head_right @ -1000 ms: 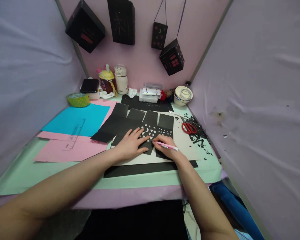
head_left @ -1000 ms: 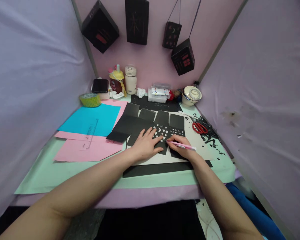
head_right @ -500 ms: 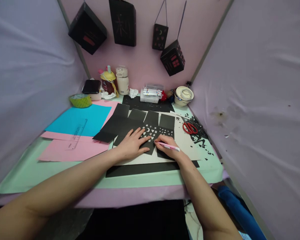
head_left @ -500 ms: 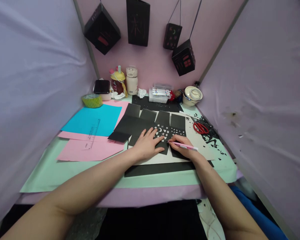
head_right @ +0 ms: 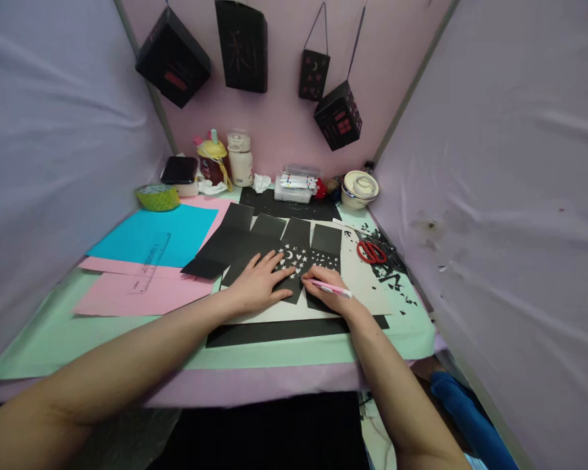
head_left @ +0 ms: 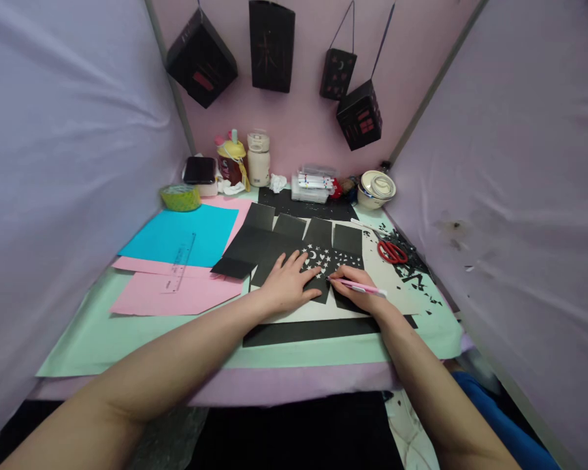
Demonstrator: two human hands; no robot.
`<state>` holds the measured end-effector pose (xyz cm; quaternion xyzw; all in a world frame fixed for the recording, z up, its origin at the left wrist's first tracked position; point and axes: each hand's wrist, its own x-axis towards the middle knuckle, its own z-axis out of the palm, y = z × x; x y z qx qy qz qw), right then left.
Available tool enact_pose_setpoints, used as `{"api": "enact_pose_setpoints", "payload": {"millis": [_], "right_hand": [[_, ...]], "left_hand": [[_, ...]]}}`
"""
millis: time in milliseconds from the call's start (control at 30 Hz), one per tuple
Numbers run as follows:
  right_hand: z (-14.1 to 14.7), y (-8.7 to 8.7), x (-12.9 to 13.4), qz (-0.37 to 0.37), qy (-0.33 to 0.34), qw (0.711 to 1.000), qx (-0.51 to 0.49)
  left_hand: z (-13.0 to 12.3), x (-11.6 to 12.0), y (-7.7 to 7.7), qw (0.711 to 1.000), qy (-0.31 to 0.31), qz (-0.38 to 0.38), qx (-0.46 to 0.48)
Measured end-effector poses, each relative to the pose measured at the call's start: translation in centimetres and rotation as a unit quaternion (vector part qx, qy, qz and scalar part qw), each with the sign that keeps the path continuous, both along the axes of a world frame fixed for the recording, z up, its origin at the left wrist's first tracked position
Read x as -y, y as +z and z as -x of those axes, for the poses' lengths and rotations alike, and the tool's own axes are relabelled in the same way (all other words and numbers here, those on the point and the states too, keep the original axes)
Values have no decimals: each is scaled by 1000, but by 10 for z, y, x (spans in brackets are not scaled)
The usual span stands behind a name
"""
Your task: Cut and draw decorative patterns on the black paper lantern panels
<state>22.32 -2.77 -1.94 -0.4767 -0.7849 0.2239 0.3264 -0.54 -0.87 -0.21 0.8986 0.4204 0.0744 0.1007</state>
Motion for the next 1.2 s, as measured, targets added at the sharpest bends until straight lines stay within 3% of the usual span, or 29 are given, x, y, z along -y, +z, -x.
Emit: {"api": "enact_pose_setpoints", "payload": {"millis": [767,1200], "right_hand": [[1,8,1,-4,37,999,12],[0,5,1,-1,27,1000,12]], "left_hand": [[1,-1,-1,1000,-1,5,1],[0,-1,0,1000,-1,8,3]]}}
